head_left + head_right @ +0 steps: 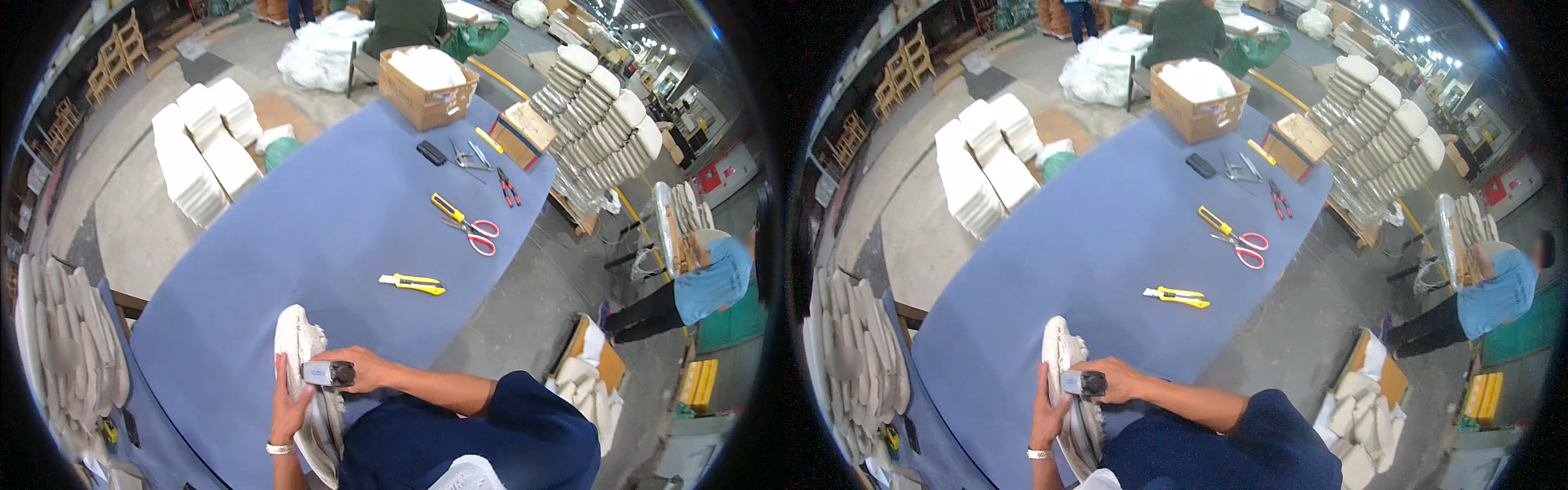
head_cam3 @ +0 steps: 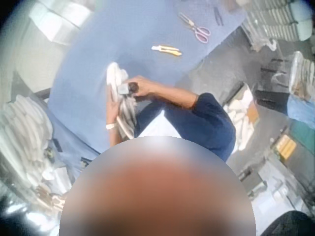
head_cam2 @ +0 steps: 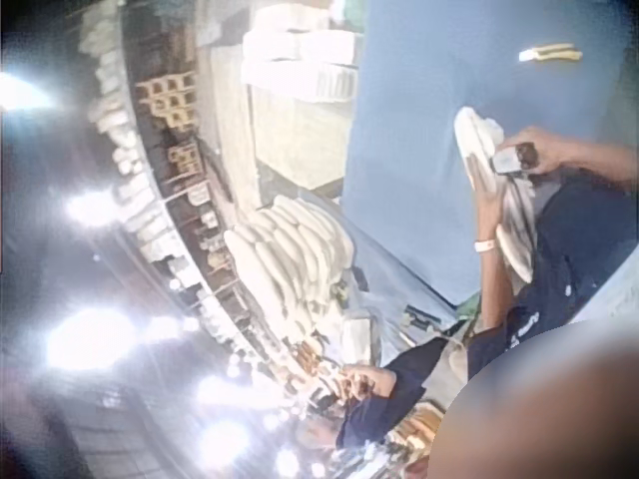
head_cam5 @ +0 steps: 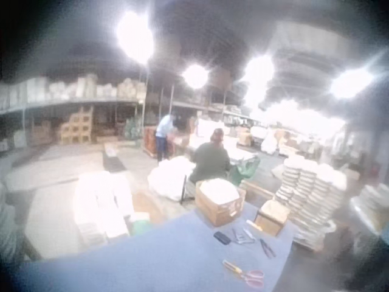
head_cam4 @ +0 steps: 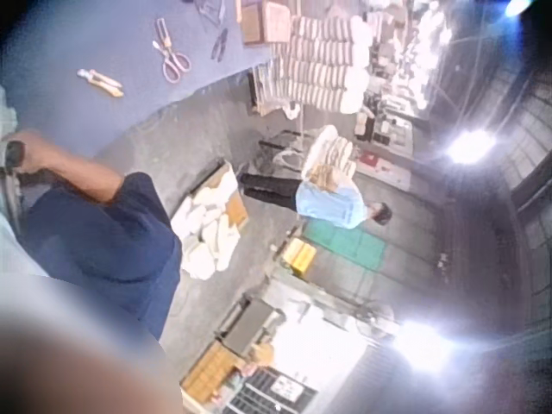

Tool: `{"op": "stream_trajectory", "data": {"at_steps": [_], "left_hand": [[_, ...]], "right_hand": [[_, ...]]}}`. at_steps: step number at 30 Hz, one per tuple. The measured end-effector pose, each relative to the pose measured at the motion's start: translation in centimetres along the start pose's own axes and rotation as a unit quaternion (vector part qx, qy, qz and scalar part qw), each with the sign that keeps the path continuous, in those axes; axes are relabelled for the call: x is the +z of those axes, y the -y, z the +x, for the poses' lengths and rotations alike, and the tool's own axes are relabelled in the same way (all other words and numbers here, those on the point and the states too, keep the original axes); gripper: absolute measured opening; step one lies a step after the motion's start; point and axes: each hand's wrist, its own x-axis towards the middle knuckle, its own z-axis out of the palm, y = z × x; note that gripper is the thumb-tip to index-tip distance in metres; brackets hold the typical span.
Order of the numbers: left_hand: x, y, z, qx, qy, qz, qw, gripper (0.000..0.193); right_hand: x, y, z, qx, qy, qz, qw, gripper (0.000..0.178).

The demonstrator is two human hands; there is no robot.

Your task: The person staples a white fabric cover onto a cushion base using a pneumatic staple gun, then trims excess fabric with scissors. The person folds and aligns the fabric edges before stapling and trimming, handling one cushion at a time on a blue worktable.

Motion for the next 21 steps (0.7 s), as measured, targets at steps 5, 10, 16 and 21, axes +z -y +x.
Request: {"op": "stream_trajectory", "data": {"at_steps": [5, 10, 16, 21], "left_hand": [[-0.5, 4.8, -0.3, -0.081, -0.016, -0.136, 0.987, 0.078], [2.0, 6.2, -1.0, -0.070, -0.068, -0.054, 0.994, 0.074], [3.4, 3.3, -2.7, -0.033, -0.107, 0.044, 0.993, 0.073], [4.4, 1.8, -2.4, -0.053, -0.139, 0.157, 0.976, 0.084]], "right_hand": [[1.7, -1.6, -0.2, -0.096, -0.048, -0.017, 0.994, 0.065], [0.8, -2.1, -0.4, -0.027, -0.042, 0.032, 0.998, 0.064], [0.4, -1.3, 0.3, -0.054, -0.016, -0.031, 0.998, 0.064], [0.6, -2.9, -0.3, -0.106, -0.046, 0.044, 0.992, 0.068]]}}
